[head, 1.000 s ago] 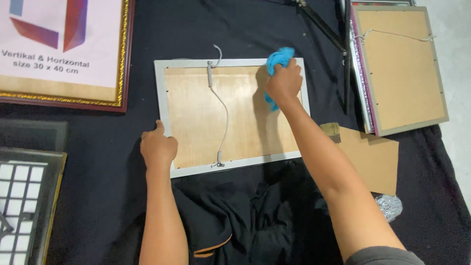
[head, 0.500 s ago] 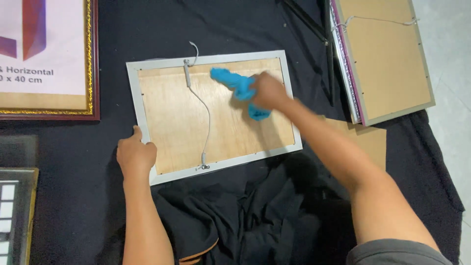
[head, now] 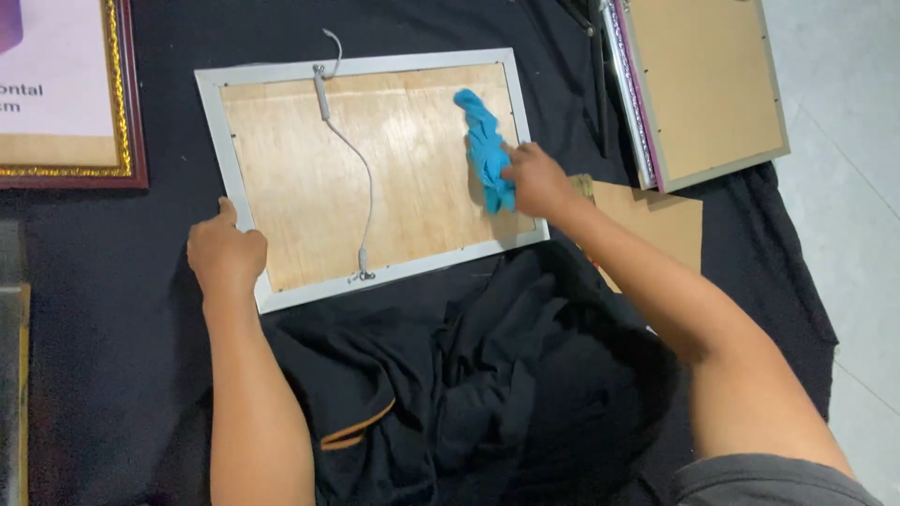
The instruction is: Cleaning a photo frame by wiping it with a cloth and brushing it with a small brush, then assembling the picture and cleaning the glass.
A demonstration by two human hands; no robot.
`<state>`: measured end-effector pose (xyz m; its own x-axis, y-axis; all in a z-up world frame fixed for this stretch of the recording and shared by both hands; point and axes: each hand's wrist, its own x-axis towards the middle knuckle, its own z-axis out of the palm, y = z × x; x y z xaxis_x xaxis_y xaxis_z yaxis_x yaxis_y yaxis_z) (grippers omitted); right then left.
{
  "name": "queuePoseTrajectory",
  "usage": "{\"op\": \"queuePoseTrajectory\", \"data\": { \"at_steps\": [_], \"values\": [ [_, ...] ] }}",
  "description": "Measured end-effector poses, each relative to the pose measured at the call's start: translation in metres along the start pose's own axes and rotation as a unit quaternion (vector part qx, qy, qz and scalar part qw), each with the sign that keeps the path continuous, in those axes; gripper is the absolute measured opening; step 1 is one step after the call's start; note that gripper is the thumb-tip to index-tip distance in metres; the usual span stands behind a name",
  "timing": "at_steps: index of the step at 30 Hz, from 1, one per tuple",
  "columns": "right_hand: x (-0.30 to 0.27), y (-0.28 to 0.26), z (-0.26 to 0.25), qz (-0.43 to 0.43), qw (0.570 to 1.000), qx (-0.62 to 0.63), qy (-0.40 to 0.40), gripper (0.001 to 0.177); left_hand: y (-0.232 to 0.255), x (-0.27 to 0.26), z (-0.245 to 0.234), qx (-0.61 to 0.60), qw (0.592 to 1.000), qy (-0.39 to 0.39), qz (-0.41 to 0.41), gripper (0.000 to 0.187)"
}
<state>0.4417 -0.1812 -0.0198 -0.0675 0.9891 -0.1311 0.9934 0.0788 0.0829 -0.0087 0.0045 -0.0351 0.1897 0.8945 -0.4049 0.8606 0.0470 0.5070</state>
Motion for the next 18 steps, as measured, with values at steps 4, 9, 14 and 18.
{"op": "queuePoseTrajectory", "data": {
  "at_steps": [4, 9, 14, 18],
  "values": [
    [-0.045, -0.035, -0.009, 0.022, 0.992, 0.082, -0.092, 0.025, -0.002, -0.002, 0.001, -0.001, 1.0, 0.005, 0.009, 0.063],
    [-0.072, -0.018, 0.05, 0.17, 0.98, 0.039, -0.098, 0.027, -0.005, -0.005, -0.002, -0.067, 0.997, 0.042, 0.019, 0.059],
    [-0.063, -0.114, -0.001, 0.15, 0.988, 0.023, -0.024, 0.023, 0.001, -0.018, -0.03, -0.13, 0.991, 0.011, 0.001, 0.061],
    [-0.048, -0.195, -0.041, 0.058, 0.995, 0.064, 0.053, 0.019, 0.006, -0.022, -0.045, -0.146, 0.988, -0.037, 0.014, 0.063]
  ]
}}
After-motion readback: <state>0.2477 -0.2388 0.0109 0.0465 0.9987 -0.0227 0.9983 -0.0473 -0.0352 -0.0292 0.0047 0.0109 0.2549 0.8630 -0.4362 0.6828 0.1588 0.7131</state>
